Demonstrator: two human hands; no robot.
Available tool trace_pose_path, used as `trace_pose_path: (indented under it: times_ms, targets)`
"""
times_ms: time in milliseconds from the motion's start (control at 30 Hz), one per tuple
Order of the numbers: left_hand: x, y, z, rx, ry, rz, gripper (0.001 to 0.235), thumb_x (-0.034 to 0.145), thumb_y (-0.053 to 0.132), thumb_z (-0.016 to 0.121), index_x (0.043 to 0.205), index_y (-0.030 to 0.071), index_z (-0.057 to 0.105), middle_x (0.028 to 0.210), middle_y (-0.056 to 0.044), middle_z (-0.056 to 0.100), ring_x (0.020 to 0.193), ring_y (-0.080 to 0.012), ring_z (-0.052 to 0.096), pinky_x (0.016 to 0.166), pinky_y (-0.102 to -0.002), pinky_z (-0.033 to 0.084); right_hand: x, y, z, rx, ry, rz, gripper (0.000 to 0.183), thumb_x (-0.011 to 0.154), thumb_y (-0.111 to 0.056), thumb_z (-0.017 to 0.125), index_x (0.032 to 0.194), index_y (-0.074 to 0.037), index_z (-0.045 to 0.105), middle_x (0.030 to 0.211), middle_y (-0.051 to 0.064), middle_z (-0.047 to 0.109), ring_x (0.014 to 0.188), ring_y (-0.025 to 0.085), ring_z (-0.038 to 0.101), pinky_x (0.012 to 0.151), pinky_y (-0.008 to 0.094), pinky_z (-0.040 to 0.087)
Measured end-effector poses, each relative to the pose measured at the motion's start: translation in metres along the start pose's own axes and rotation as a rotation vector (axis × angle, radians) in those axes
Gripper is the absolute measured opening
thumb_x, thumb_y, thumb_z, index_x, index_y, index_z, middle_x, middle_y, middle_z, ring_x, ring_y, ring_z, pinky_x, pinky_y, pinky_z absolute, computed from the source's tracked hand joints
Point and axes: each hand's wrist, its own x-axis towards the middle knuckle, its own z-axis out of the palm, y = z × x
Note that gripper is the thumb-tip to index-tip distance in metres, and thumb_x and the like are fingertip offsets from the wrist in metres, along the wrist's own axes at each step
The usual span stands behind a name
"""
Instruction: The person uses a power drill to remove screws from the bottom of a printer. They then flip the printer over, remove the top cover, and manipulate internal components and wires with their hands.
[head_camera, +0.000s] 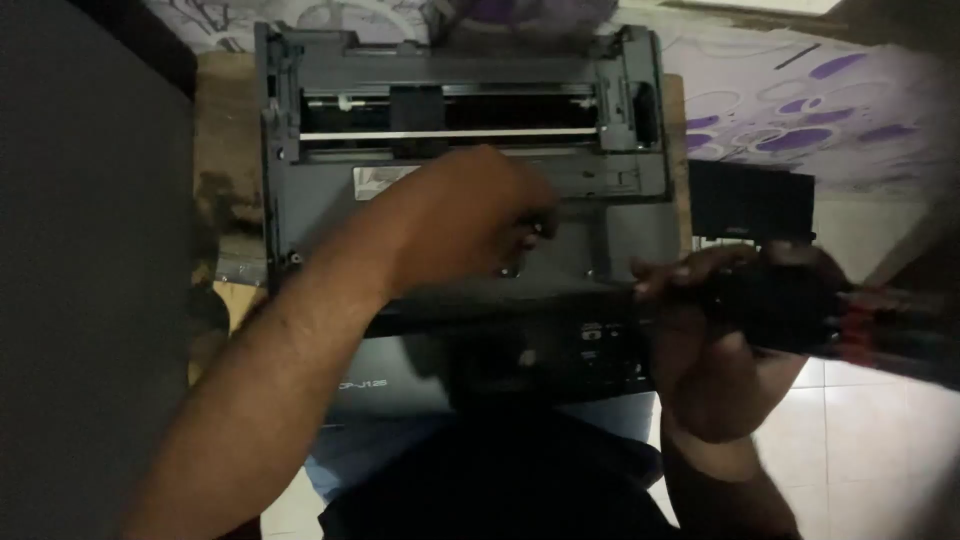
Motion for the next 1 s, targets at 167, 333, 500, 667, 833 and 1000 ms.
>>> trace_pose_path:
  times_ms: [167, 333, 500, 667, 833, 1000]
  targets:
    - [-0.006, -0.012, 0.0, -0.069, 0.038, 0.036, 0.019, 0.086, 0.008, 0.068, 0.099, 0.018, 0.077, 0.098, -0.002, 0.079, 0.091, -0.0236, 0.074, 0.073, -0.043, 0.053, 0.017, 0.001, 0.032, -0.025, -0.113, -0.027, 0.048, 0.105, -0.029, 0.068, 0.142, -0.019, 0.041, 0.112, 0.017, 0.056, 0.093, 0.033, 0.067, 0.113, 0.056, 0.058]
    - [-0.007, -0.02, 0.006, -0.008, 0.151, 0.102, 0.012, 0.081, 0.022, 0.082, 0.089, 0.015, 0.076, 0.099, -0.007, 0.071, 0.095, -0.0318, 0.068, 0.073, -0.05, 0.05, 0.013, 0.008, 0.022, -0.016, -0.211, -0.028, 0.05, 0.102, -0.026, 0.073, 0.144, -0.02, 0.047, 0.109, 0.016, 0.061, 0.091, 0.03, 0.072, 0.109, 0.05, 0.062]
    - [-0.006, -0.009, 0.005, 0.049, -0.004, 0.051, 0.014, 0.082, 0.023, 0.077, 0.092, 0.015, 0.072, 0.094, -0.007, 0.073, 0.09, -0.0329, 0.069, 0.069, -0.052, 0.051, 0.068, 0.016, -0.064, 0.179, -0.967, 0.202, 0.035, 0.121, -0.021, 0.034, 0.149, -0.007, 0.046, 0.139, 0.013, 0.057, 0.131, 0.041, 0.062, 0.136, 0.062, 0.022]
    - [-0.007, -0.005, 0.009, -0.014, 0.043, 0.098, 0.007, 0.084, 0.02, 0.076, 0.089, 0.016, 0.075, 0.095, -0.005, 0.074, 0.089, -0.029, 0.07, 0.068, -0.048, 0.052, 0.012, 0.003, 0.007, -0.071, -0.237, -0.042, 0.053, 0.1, -0.026, 0.071, 0.148, -0.025, 0.048, 0.108, 0.013, 0.06, 0.089, 0.034, 0.071, 0.109, 0.061, 0.058]
    - [-0.005, -0.006, 0.016, 0.013, 0.073, 0.115, 0.013, 0.08, 0.026, 0.082, 0.088, 0.018, 0.076, 0.094, -0.002, 0.074, 0.087, -0.0283, 0.07, 0.067, -0.048, 0.051, 0.011, 0.002, 0.015, -0.07, -0.205, -0.049, 0.047, 0.104, -0.026, 0.069, 0.146, -0.021, 0.048, 0.109, 0.013, 0.06, 0.089, 0.031, 0.071, 0.106, 0.055, 0.062]
    - [-0.003, 0.0, 0.018, 0.115, 0.067, 0.162, 0.012, 0.083, 0.026, 0.077, 0.085, 0.015, 0.073, 0.087, -0.004, 0.071, 0.08, -0.0301, 0.07, 0.059, -0.049, 0.052, 0.015, 0.004, 0.018, -0.096, -0.223, -0.061, 0.046, 0.103, -0.028, 0.069, 0.142, -0.022, 0.045, 0.108, 0.013, 0.06, 0.088, 0.03, 0.071, 0.103, 0.051, 0.064]
